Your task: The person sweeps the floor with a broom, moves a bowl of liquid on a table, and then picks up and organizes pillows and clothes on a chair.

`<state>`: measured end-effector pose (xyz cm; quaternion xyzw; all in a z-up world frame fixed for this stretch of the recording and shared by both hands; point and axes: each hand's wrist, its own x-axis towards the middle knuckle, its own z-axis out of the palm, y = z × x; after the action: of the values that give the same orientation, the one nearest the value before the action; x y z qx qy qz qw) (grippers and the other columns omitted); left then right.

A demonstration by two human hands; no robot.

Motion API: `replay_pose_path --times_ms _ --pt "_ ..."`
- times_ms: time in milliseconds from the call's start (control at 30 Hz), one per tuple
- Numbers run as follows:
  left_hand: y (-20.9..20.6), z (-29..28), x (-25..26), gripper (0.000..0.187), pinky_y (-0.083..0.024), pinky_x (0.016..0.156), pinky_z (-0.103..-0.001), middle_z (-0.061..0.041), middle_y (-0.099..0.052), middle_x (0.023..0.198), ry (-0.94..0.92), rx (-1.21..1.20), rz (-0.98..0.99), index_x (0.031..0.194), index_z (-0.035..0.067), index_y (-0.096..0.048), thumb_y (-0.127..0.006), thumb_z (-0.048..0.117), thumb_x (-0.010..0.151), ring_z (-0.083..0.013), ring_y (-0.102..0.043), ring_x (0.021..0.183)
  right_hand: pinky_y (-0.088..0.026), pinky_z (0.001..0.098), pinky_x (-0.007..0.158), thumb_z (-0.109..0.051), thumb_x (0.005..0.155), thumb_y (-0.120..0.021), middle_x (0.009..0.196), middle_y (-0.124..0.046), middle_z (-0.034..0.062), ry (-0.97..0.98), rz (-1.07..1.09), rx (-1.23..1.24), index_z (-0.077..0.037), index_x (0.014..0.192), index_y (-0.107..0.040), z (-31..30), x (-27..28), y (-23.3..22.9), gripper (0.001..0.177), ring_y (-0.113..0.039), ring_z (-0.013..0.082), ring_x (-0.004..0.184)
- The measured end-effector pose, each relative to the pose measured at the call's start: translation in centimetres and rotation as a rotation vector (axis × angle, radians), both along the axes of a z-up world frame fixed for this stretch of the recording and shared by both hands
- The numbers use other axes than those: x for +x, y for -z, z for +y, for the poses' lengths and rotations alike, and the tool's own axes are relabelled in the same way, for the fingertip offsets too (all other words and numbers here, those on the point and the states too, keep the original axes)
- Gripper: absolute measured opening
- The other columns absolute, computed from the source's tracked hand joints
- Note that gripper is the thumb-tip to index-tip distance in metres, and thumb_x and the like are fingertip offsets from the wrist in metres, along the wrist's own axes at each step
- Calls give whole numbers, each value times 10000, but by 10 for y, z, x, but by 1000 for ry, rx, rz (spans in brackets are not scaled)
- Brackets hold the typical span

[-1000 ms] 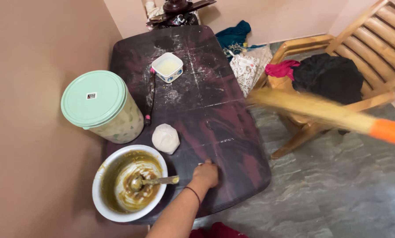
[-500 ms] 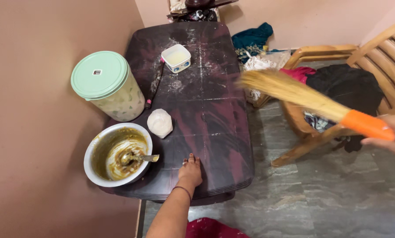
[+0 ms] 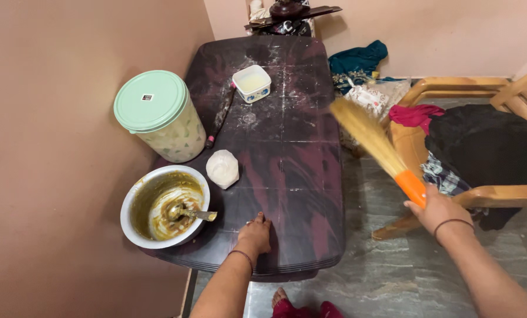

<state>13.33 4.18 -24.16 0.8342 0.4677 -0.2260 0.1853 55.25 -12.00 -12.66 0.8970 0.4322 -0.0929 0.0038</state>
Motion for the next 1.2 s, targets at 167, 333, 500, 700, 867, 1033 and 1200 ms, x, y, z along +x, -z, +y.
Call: replay_pose_path --times_ms 167,333,500,700,867,1033,1200 --pt "-13 24 1 748 -465 1106 -424 -95 -509 1536 33 -18 -80 1357 118 -633 -900 356 701 -294 -536 1371 -565 527 902 -614 885 -628 1162 -718 239 -152 42 61 -141 1479 -429 42 -44 33 785 -710 427 1051" --pt "-20 47 0 651 -514 1032 -451 -110 -685 1295 6 -113 -110 1309 205 -676 -869 398 718 -323 -634 1227 -569 515 904 -612 896 -581 1197 -696 204 -373 54 -171 -210 1548 -315 75 -49 66 810 -697 400 1088" --pt "-18 59 -11 701 -507 1032 -452 -121 -672 1308 -2 -143 -199 1353 196 -648 -857 414 720 -334 -619 1234 -533 549 949 -572 905 -647 1252 -695 248 -10 59 -27 -153 1494 -440 108 -11 61 751 -688 442 1120" --pt "-21 62 -9 649 -498 1024 -482 -123 -690 1293 53 -137 -213 1349 176 -661 -798 450 777 -339 -627 1224 -520 570 870 -531 874 -619 1234 -674 268 -68 89 329 -121 1463 -454 151 -21 38 737 -663 486 1075" --pt "-28 74 6 583 -493 1011 -492 -107 -673 1289 -31 -163 -280 1335 216 -654 -770 431 806 -344 -616 1207 -540 494 681 -430 965 -680 908 -670 223 51 504 557 -74 1322 -515 231 -41 61 531 -667 394 780" --pt "-49 81 22 260 -530 913 -499 -101 -718 1170 -138 54 -578 1178 200 -701 -595 238 943 -351 -671 1080 -509 362 456 -330 990 -691 727 -549 63 210 1156 748 -60 1076 -481 309 -60 114 352 -588 194 519" --pt "-68 138 31 206 -538 909 -476 -113 -693 1141 -359 286 -725 1091 155 -724 -643 207 909 -342 -669 1047 -534 378 522 -322 961 -689 771 -563 74 317 1520 776 -130 1101 -455 352 -96 166 333 -607 226 589"
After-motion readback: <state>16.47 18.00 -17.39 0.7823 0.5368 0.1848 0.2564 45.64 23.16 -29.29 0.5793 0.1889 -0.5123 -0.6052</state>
